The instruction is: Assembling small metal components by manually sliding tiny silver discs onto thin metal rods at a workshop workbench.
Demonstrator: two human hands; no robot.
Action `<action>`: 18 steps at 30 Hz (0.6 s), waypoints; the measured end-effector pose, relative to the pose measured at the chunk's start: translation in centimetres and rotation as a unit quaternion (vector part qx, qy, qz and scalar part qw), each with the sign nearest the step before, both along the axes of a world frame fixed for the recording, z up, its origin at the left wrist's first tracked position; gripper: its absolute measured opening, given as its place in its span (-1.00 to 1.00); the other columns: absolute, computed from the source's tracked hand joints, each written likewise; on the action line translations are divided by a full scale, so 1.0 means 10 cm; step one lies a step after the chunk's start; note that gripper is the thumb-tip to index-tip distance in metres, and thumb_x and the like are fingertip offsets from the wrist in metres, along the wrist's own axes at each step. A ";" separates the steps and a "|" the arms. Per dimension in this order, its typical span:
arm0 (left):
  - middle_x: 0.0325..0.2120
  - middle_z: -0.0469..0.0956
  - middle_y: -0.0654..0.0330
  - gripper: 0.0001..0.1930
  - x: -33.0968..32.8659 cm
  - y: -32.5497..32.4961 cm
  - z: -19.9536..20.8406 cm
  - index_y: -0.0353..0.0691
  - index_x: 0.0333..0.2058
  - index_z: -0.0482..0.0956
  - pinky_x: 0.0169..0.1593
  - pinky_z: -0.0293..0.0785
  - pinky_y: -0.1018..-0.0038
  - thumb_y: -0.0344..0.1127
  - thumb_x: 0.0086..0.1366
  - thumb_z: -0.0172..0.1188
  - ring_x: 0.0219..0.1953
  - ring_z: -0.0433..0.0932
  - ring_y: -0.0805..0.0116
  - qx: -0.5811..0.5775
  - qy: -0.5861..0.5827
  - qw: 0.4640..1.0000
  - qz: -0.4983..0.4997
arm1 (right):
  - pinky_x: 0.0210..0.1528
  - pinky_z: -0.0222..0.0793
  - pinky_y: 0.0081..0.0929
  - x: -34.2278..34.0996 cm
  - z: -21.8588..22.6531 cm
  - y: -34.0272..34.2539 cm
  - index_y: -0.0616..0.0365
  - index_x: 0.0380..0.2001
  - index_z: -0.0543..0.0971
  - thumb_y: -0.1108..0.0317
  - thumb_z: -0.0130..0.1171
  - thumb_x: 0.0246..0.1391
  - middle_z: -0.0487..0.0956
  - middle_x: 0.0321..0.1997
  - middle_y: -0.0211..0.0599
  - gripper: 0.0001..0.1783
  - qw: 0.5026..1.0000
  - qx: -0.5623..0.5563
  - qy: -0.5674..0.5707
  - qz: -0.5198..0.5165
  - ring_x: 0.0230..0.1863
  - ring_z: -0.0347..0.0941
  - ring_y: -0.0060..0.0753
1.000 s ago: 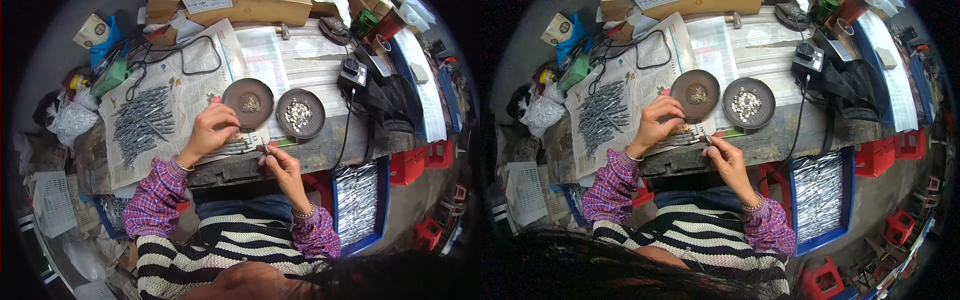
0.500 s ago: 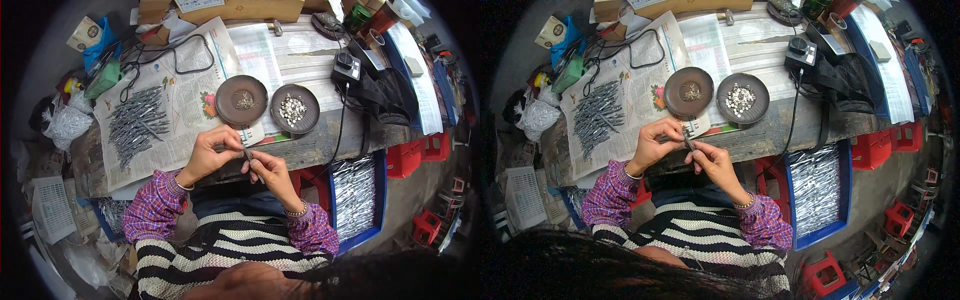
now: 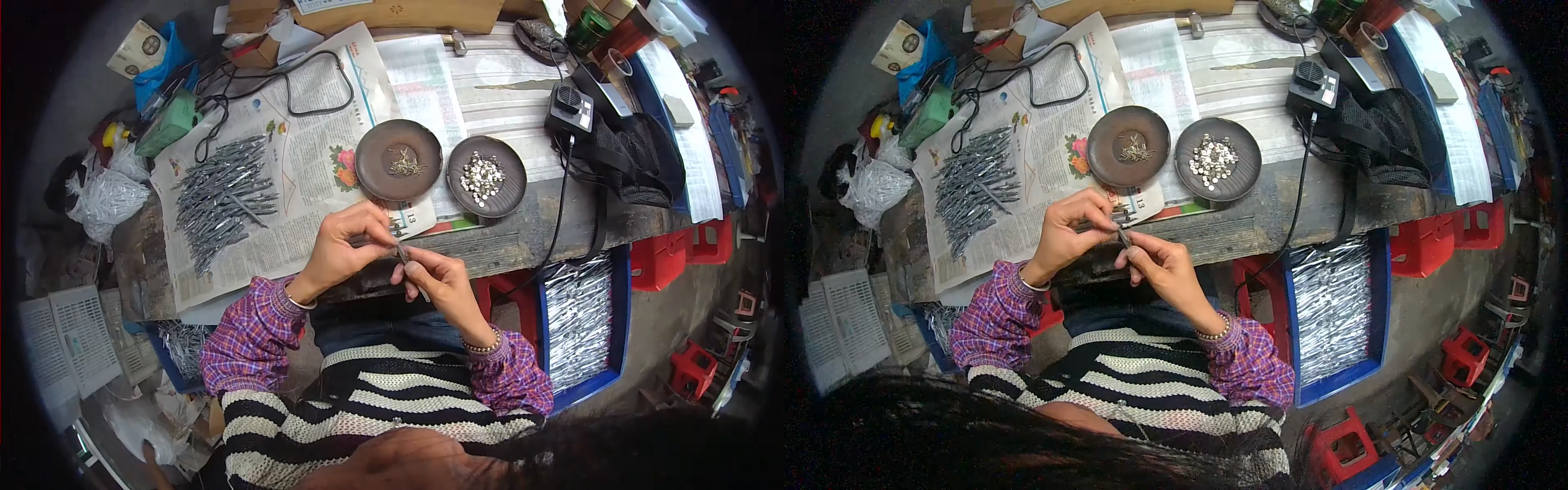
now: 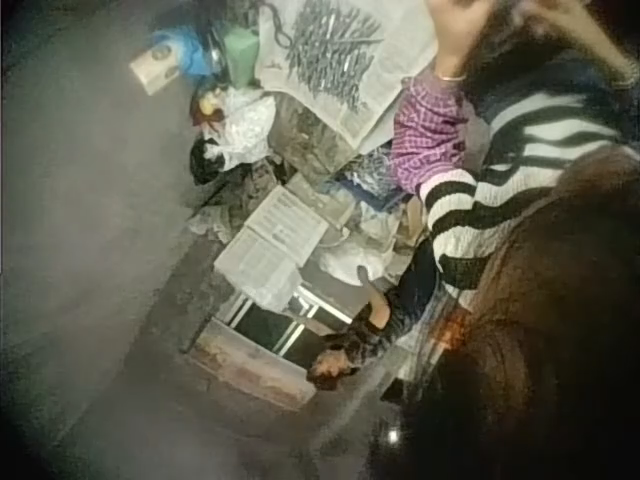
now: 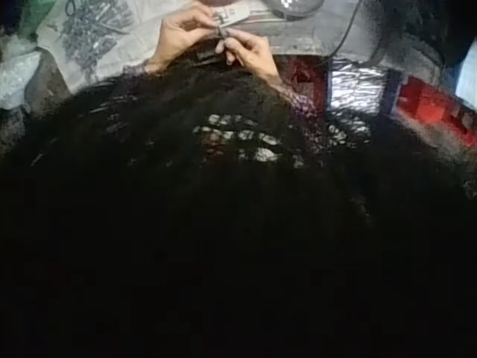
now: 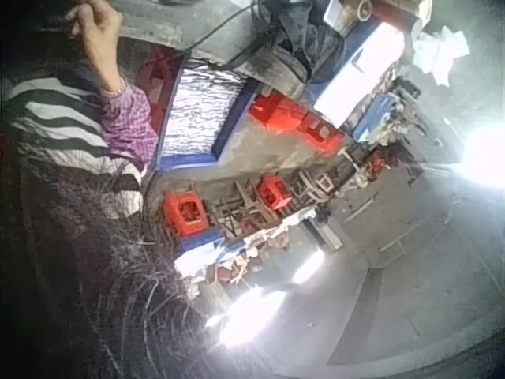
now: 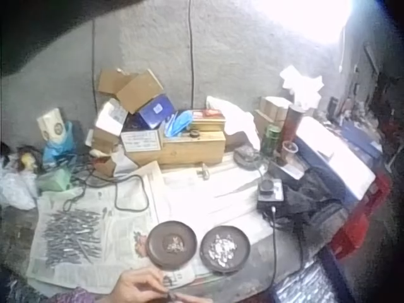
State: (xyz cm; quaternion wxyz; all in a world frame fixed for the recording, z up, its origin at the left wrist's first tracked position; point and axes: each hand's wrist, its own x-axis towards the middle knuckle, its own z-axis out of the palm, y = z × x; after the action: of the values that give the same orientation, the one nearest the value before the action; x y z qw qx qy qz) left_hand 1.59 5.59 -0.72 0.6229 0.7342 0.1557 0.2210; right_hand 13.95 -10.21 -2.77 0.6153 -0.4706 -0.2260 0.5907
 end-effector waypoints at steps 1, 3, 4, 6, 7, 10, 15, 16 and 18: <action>-0.41 0.49 0.21 -0.87 0.00 0.00 -0.01 -0.33 -0.47 0.60 -0.29 0.39 0.61 -0.62 -0.05 0.30 -0.33 0.48 0.47 0.000 0.002 1.000 0.001 | -0.47 0.38 -0.69 0.00 0.00 0.00 0.40 0.07 0.41 0.46 -0.01 0.22 0.58 -0.38 -0.31 -0.63 1.000 -0.001 0.000 0.000 -0.53 0.34 -0.70; -0.41 0.49 0.21 -0.87 0.00 0.01 -0.02 -0.33 -0.47 0.60 -0.28 0.38 0.61 -0.62 -0.05 0.30 -0.32 0.48 0.47 -0.001 0.003 1.000 0.002 | -0.47 0.38 -0.69 -0.02 0.01 0.00 0.39 0.07 0.41 0.46 0.00 0.22 0.58 -0.39 -0.32 -0.62 1.000 -0.005 0.012 -0.006 -0.54 0.34 -0.70; -0.42 0.49 0.22 -0.87 -0.01 0.00 -0.01 -0.33 -0.47 0.60 -0.29 0.38 0.61 -0.62 -0.06 0.31 -0.32 0.48 0.47 -0.008 0.010 1.000 0.004 | -0.47 0.38 -0.69 -0.02 0.03 0.00 0.39 0.07 0.41 0.46 0.00 0.22 0.58 -0.39 -0.32 -0.62 1.000 -0.005 0.012 -0.006 -0.54 0.34 -0.70; -0.42 0.49 0.22 -0.87 -0.02 0.00 -0.01 -0.32 -0.47 0.60 -0.29 0.38 0.62 -0.62 -0.06 0.31 -0.32 0.48 0.48 -0.015 0.018 1.000 0.007 | -0.48 0.38 -0.68 -0.02 0.06 0.01 0.38 0.08 0.41 0.45 0.01 0.22 0.58 -0.39 -0.33 -0.62 1.000 -0.008 0.014 0.001 -0.54 0.34 -0.71; -0.41 0.48 0.22 -0.86 -0.02 0.00 -0.02 -0.33 -0.48 0.59 -0.27 0.35 0.61 -0.65 -0.06 0.29 -0.32 0.46 0.48 -0.015 0.015 1.000 0.002 | -0.48 0.38 -0.68 -0.02 0.08 0.01 0.38 0.08 0.41 0.45 0.01 0.22 0.58 -0.39 -0.33 -0.62 1.000 -0.008 0.014 0.001 -0.54 0.34 -0.71; -0.40 0.47 0.23 -0.86 -0.02 0.01 0.01 -0.33 -0.49 0.57 -0.25 0.33 0.60 -0.67 -0.05 0.28 -0.32 0.44 0.48 0.001 0.015 1.000 -0.007 | -0.49 0.37 -0.69 -0.03 0.11 0.01 0.38 0.08 0.41 0.44 0.01 0.21 0.58 -0.41 -0.36 -0.62 1.000 -0.019 -0.008 -0.001 -0.56 0.34 -0.72; -0.42 0.48 0.23 -0.86 -0.03 0.03 -0.03 -0.32 -0.52 0.55 -0.26 0.34 0.60 -0.66 -0.06 0.29 -0.34 0.45 0.48 0.018 0.032 0.999 -0.015 | -0.50 0.35 -0.71 -0.04 0.15 0.02 0.34 0.03 0.47 0.46 0.05 0.18 0.59 -0.43 -0.39 -0.65 0.993 -0.025 -0.113 0.001 -0.58 0.33 -0.75; -0.42 0.48 0.24 -0.88 -0.03 0.02 -0.04 -0.34 -0.51 0.55 -0.27 0.36 0.61 -0.65 -0.05 0.29 -0.34 0.46 0.50 0.002 0.023 1.000 -0.010 | -0.50 0.35 -0.71 -0.04 0.17 0.02 0.34 0.03 0.47 0.46 0.05 0.18 0.59 -0.43 -0.39 -0.65 0.993 -0.025 -0.112 0.001 -0.58 0.33 -0.75; -0.42 0.48 0.24 -0.89 -0.03 0.02 -0.04 -0.35 -0.51 0.56 -0.28 0.39 0.63 -0.64 -0.04 0.29 -0.35 0.47 0.53 -0.014 0.015 1.000 -0.005 | -0.51 0.35 -0.61 -0.04 0.21 0.03 0.31 -0.01 0.50 0.50 0.10 0.10 0.58 -0.48 -0.27 -0.65 0.972 -0.017 -0.234 -0.010 -0.60 0.40 -0.57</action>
State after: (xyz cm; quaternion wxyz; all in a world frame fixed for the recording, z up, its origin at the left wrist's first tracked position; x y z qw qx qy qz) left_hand 1.26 5.80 -1.13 0.6315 0.7296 0.1642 0.2046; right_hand 13.52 -9.95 -0.70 0.5433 -0.6083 -0.3486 0.4618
